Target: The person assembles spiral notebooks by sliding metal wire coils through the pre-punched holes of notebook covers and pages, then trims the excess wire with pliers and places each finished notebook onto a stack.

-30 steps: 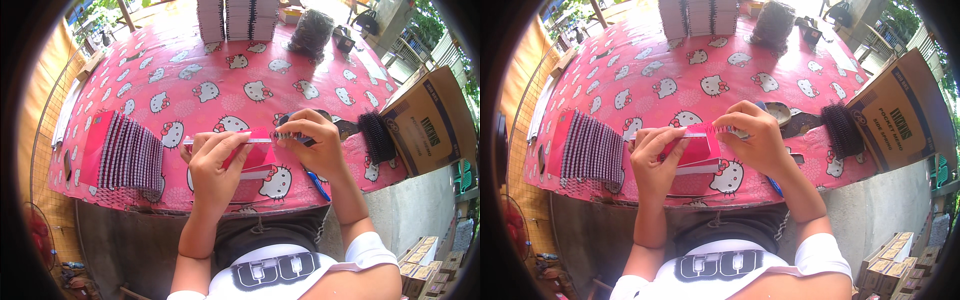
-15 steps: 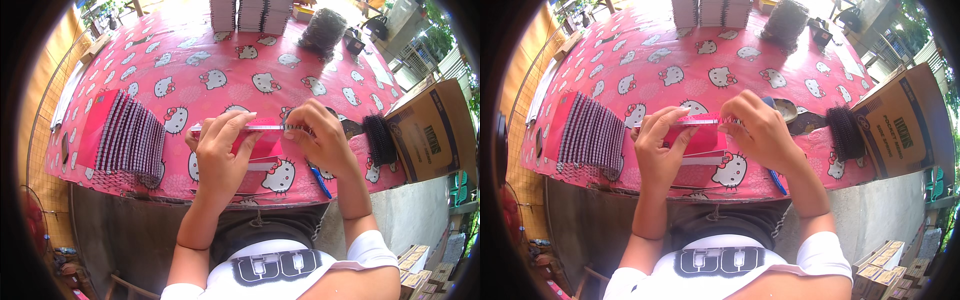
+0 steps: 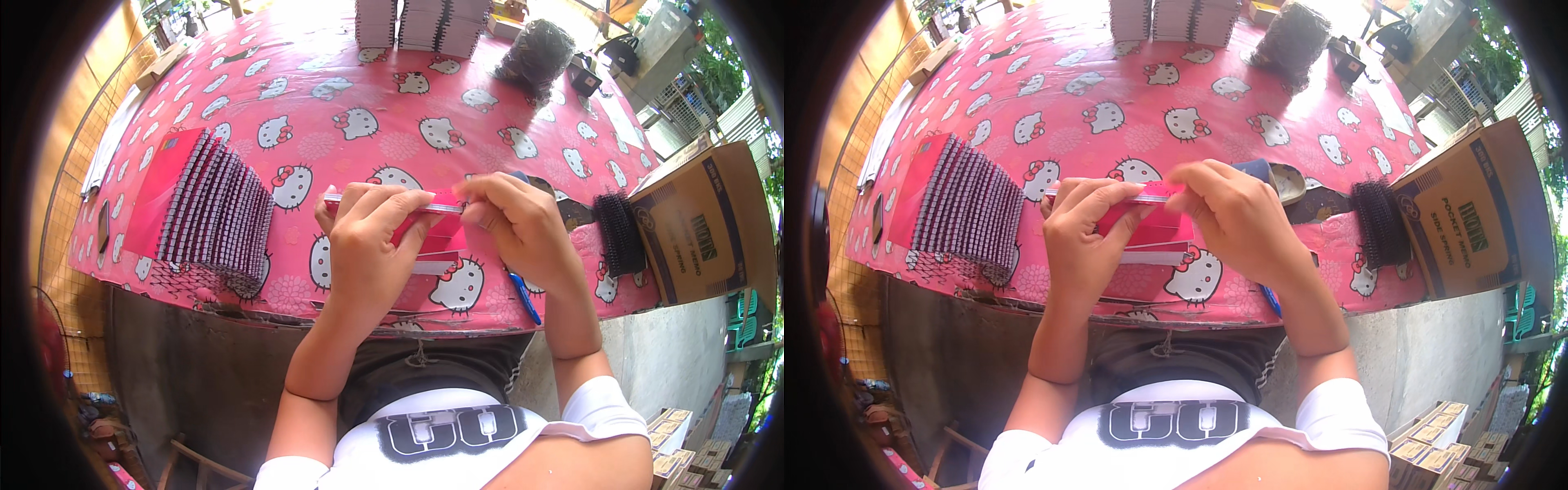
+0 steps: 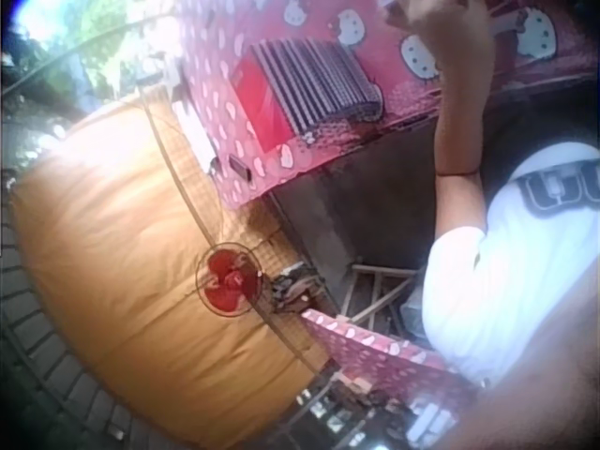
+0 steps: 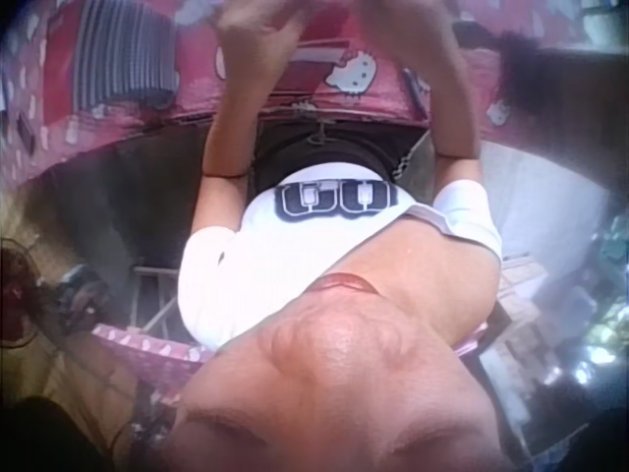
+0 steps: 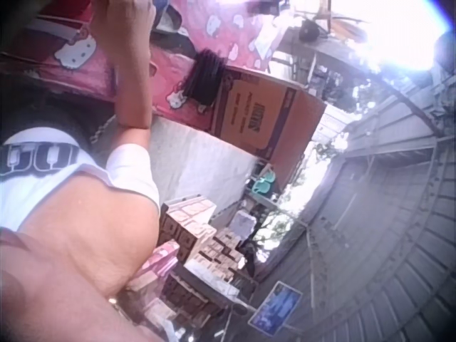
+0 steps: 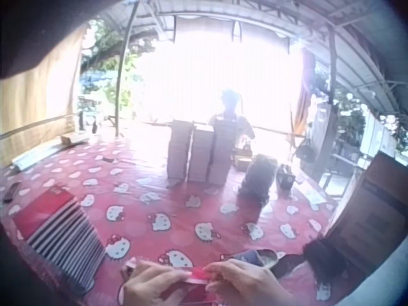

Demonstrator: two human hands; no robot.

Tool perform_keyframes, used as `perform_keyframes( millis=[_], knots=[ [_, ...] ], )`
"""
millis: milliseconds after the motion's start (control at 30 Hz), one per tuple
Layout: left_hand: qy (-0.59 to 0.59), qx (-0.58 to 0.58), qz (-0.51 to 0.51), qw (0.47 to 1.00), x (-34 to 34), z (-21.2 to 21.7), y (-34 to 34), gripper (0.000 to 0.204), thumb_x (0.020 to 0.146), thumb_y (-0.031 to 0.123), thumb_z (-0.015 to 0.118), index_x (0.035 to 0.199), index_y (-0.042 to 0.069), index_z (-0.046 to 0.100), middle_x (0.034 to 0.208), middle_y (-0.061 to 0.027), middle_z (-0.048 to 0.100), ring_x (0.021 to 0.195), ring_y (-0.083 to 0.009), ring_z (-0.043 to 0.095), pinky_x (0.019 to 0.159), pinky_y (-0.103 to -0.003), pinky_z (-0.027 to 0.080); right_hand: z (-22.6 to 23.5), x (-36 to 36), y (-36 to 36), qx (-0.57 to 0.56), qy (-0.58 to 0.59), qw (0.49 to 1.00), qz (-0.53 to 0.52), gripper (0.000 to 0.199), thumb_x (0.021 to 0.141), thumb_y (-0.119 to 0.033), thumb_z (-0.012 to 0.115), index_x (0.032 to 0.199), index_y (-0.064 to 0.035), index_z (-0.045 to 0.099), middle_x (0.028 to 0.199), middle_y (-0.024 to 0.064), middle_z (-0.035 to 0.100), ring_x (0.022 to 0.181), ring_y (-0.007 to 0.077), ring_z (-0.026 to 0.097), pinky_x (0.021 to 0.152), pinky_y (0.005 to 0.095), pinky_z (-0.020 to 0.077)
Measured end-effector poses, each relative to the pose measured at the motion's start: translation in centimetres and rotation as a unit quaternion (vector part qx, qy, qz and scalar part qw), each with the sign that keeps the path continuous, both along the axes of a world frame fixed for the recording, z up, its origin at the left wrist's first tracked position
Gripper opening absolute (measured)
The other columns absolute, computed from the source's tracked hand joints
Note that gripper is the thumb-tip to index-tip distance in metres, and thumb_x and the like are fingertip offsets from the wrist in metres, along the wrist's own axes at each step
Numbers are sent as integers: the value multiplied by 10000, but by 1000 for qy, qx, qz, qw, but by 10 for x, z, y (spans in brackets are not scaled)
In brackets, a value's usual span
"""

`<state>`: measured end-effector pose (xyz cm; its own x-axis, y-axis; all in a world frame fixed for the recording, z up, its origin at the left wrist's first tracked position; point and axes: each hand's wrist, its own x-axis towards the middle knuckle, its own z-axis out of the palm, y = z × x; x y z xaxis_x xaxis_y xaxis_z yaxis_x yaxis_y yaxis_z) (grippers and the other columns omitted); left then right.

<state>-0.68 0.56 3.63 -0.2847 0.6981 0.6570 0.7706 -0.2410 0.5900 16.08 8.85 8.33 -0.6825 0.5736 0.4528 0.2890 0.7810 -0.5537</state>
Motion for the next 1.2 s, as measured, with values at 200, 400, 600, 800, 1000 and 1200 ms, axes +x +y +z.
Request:
perform_keyframes(
  millis=[200, 400, 600, 800, 1000, 1200],
  knots=[
    [2, -8, -2, 1000, 0, 1, -2, 195, 718, 139, 785, 904, 157, 728, 874, 50, 684, 896, -144, 585, 865, -365, 294, -5, -6, 3, 33, 4, 999, 8, 162, 769, -41, 740, 885, -6, 631, 795, 104, 594, 691, 250, 599, 636, 331, 475],
    [22, 7, 7, 1000, 0, 3, -2, 228, 689, 108, 811, 906, 128, 745, 872, 8, 696, 860, -156, 602, 799, -318, 393, -7, -17, -11, 52, 34, 997, -54, 119, 791, -52, 728, 821, 3, 627, 774, 116, 615, 674, 248, 617, 604, 352, 478],
    [25, 13, -22, 999, -7, 0, -5, 210, 704, 169, 807, 901, 156, 734, 851, 34, 696, 849, -148, 602, 850, -343, 324, 3, 39, 48, 25, -12, 996, -84, 228, 801, 9, 666, 1023, -4, 620, 941, 135, 667, 845, 288, 663, 731, 346, 529],
    [2, 12, -53, 998, -1, 11, 13, 271, 675, 194, 831, 919, 134, 730, 899, 15, 694, 904, -168, 602, 868, -359, 341, -85, 117, 121, 36, -296, 949, -98, 529, 702, -81, 770, 1182, -33, 554, 970, 168, 663, 901, 379, 659, 808, 437, 531],
    [33, 18, -24, 999, 3, -1, 24, 290, 643, 216, 844, 873, 111, 701, 898, -2, 656, 961, -203, 582, 887, -401, 376, -54, 85, 133, -162, 167, 973, -5, 330, 799, -142, 720, 1090, -35, 605, 991, 75, 671, 855, 200, 668, 767, 424, 557],
    [26, 2, -39, 999, 1, 4, 20, 289, 621, 190, 864, 836, 100, 693, 851, -20, 658, 915, -227, 600, 833, -386, 442, -40, 51, 123, -86, -39, 995, 27, 356, 775, -191, 781, 1053, -20, 640, 1037, 84, 673, 907, 188, 665, 795, 314, 548]
  ],
)
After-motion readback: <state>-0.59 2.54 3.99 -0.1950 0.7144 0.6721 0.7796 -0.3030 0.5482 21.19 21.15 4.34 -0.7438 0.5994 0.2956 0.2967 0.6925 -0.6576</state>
